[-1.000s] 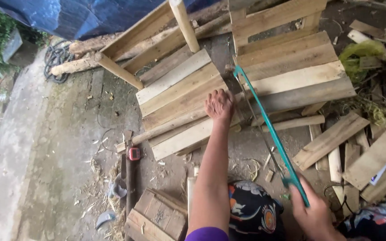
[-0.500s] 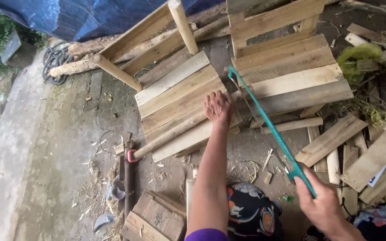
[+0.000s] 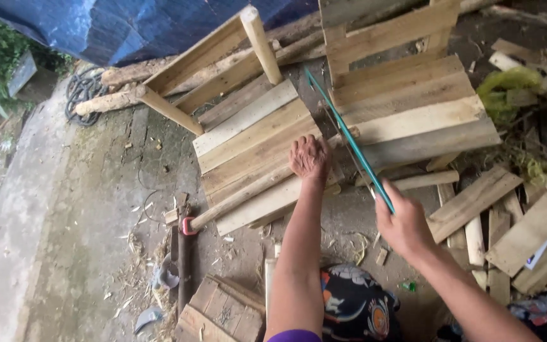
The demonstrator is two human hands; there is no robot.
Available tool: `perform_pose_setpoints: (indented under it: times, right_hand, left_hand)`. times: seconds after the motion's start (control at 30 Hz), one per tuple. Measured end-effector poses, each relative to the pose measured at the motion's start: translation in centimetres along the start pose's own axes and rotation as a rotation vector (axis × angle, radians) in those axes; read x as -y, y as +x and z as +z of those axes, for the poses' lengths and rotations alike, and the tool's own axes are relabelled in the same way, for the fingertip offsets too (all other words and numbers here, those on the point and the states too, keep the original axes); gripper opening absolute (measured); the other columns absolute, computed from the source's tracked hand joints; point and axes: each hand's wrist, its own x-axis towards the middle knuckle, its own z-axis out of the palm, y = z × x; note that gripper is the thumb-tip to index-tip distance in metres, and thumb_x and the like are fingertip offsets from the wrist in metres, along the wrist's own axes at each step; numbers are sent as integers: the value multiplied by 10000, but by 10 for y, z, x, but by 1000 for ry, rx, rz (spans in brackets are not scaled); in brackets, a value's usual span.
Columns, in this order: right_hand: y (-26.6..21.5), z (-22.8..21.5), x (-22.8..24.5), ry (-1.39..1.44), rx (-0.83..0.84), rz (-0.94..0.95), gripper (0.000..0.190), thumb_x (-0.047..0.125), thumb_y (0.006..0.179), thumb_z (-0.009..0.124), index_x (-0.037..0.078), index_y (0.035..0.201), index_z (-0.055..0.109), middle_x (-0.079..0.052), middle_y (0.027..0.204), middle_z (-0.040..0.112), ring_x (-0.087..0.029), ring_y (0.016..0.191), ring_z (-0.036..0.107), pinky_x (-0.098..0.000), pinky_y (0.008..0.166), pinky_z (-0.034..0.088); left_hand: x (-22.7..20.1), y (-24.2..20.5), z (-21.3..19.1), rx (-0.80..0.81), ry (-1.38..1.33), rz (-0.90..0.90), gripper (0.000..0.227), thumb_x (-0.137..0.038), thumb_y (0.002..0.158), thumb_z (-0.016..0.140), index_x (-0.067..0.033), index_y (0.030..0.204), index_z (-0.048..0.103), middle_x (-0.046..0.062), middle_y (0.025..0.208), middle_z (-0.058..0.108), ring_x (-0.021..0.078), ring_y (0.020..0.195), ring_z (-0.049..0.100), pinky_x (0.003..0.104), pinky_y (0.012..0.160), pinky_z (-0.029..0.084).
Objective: Sawing a wooden stick using a hacksaw to prepare components for a wooden chair.
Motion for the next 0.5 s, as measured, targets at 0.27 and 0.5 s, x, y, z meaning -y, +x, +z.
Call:
perform_pose_setpoints:
  times: [0.27, 0.5]
  right_hand:
    - [34, 13, -2, -55, -101, -138, 334, 142, 959, 651, -54, 1223, 705, -302, 727, 664, -445, 624, 677, -505, 426, 433]
    - [-91, -41, -23, -28, -30, 157, 341, 188, 936, 647, 79, 1247, 736, -229, 686, 714, -331, 527, 695, -412, 436, 494]
  left_hand:
    - [-14, 2, -20, 109, -22, -64, 399, -453, 924, 407, -132, 850, 633, 97, 938, 666, 293, 1021, 616, 419, 873, 473]
    - [-18, 7, -21, 126, -28, -135, 384, -429, 910, 420, -129, 852, 653, 108, 951, 671, 302, 1020, 616, 427, 885, 473]
